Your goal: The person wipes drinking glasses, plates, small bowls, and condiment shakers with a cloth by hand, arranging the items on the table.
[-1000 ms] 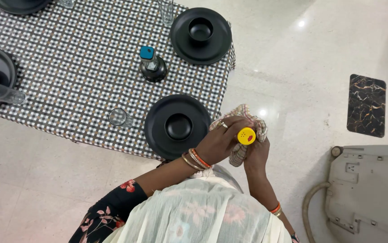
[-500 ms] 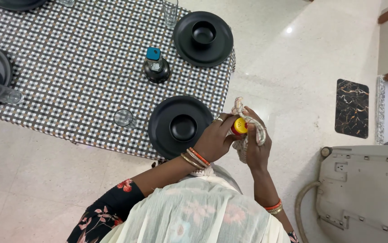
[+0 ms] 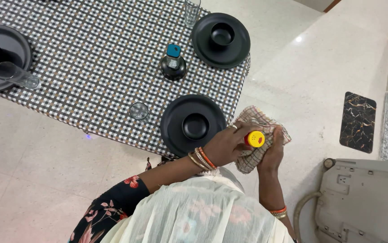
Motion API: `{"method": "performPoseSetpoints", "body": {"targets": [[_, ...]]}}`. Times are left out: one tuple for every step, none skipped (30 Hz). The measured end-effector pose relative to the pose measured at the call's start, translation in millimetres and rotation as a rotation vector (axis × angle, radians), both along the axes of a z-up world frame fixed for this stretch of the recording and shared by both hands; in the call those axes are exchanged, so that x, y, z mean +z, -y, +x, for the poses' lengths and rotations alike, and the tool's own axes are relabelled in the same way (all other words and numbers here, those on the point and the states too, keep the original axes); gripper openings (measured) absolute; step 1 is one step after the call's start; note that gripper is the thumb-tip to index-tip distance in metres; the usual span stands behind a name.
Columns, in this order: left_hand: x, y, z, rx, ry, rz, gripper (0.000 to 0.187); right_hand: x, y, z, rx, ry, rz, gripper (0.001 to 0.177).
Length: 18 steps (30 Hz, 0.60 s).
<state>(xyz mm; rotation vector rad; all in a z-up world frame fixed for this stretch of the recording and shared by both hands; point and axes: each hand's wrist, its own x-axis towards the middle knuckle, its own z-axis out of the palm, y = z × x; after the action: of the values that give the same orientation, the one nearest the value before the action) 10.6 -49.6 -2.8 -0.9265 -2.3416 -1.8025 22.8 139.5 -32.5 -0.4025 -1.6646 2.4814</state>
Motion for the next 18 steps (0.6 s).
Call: {"method": "performPoseSetpoints", "body": {"targets": [[2,1,0,-0.038,0.003,0.060,0.061,-1,-4,4,0.025,-0.004,-0.093,0.059],[3,3,-1,-0.059,0.041,0.111,0.060,-2,-5,8,0.050,-0.007,-0.186,0.060],[3,5,-3,-0.080,0.078,0.162,0.060,-2,-1,10,0.110,-0.048,-0.099,0.062],[2,6,-5,-0.100,0.115,0.214,0.060,-1,5,13,0.169,-0.089,-0.012,0.064],[1,7,-7,-0.101,0.189,0.253,0.059,1,11,15,0.222,-0.128,0.073,0.067],[0,8,-10,-0.102,0.263,0.292,0.058,6,16,14,0.232,-0.155,0.216,0.070],[-1,8,-11,-0.105,0.337,0.332,0.057,13,21,14,0.239,-0.179,0.360,0.073],[-1,7,-12,-0.070,0.330,0.322,0.060,19,27,16,0.245,-0.203,0.505,0.076],[-1,5,-14,-0.033,0.321,0.312,0.063,24,35,18,0.233,-0.184,0.511,0.077],[1,5,-15,0.003,0.312,0.303,0.066,27,45,20,0.222,-0.166,0.517,0.077],[4,6,-15,0.015,0.342,0.261,0.068,31,51,20,0.214,-0.151,0.524,0.078],[7,6,-14,0.027,0.371,0.220,0.070,34,54,20,0.209,-0.180,0.519,0.077],[10,7,-12,0.038,0.407,0.178,0.073,35,55,23,0.204,-0.203,0.513,0.076],[13,8,-11,0.031,0.411,0.229,0.071,35,55,25,0.200,-0.227,0.507,0.076],[15,10,-11,0.022,0.414,0.279,0.069,34,53,24,0.208,-0.231,0.478,0.073],[16,11,-11,0.012,0.417,0.329,0.067,31,50,22,0.215,-0.234,0.450,0.071],[17,12,-13,0.003,0.410,0.413,0.064,28,47,19,0.222,-0.241,0.422,0.068],[18,12,-13,-0.007,0.403,0.497,0.062,24,45,16,0.227,-0.209,0.430,0.067]]}}
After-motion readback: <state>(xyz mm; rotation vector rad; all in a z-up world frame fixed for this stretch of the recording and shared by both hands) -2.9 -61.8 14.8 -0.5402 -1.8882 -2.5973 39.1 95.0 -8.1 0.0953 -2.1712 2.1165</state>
